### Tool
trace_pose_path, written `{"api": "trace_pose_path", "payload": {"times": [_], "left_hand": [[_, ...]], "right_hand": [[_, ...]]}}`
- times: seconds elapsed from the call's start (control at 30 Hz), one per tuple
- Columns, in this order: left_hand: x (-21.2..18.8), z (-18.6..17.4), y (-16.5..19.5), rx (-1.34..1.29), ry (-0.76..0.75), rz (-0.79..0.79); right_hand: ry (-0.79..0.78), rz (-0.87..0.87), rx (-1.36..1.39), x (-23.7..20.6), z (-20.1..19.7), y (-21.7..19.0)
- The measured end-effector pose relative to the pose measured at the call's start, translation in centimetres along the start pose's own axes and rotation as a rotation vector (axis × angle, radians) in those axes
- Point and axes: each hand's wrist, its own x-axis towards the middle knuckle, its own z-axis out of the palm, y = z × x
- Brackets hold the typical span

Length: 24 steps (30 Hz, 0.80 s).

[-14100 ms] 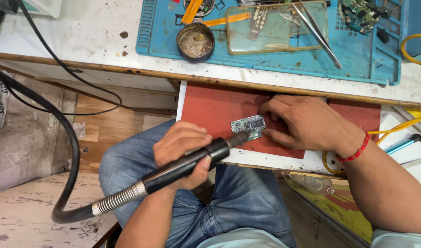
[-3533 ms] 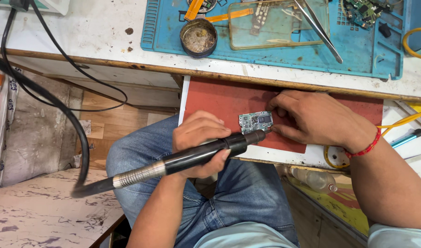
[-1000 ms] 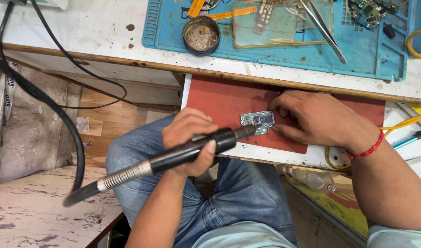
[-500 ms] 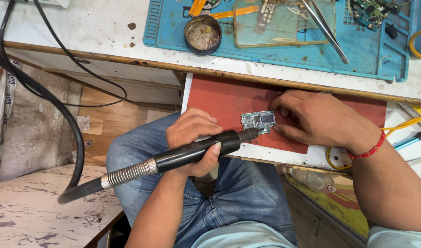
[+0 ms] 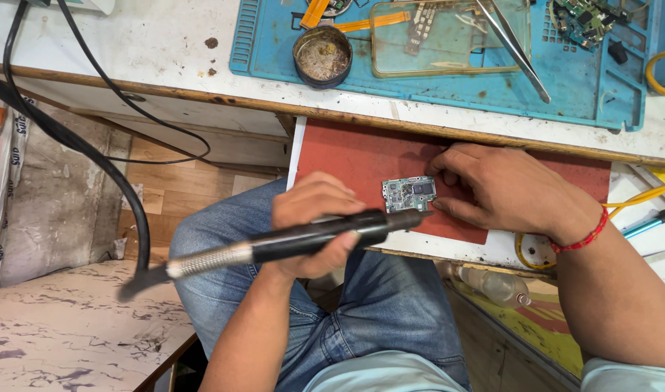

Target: The person sits at a repair workbench holding a small circuit board steady on a red mat with one hand while directing a hot air gun at the board with the other, repositioning the board and the gun repeatedly to heat different areas of the board.

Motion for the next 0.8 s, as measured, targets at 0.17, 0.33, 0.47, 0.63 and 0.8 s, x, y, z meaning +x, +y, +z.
{"api": "trace_pose_path", "payload": {"times": [0.17, 0.33, 0.47, 0.63, 0.8], "left_hand": [[-0.5, -0.3, -0.2, -0.004, 0.143, -0.039], [-0.7, -0.1, -0.8, 0.046, 0.221, -0.048], [-0.6, 0.0, -0.7, 0.056, 0.209, -0.086], [-0.2, 0.0, -0.1, 0.016, -0.075, 0.038], [-0.2, -0.2, 0.4, 0.099, 0.136, -0.038]], "right_hand": [[-0.026, 0.046, 0.006, 0.0, -0.1, -0.1], [-0.023, 0.05, 0.011, 0.1, -0.3, -0.3], [-0.057, 0.089, -0.004, 0.2, -0.3, -0.3], [0.004, 0.011, 0.009, 0.2, -0.2, -0.2], [-0.019, 0.041, 0.009, 0.1, -0.2, -0.1]]}}
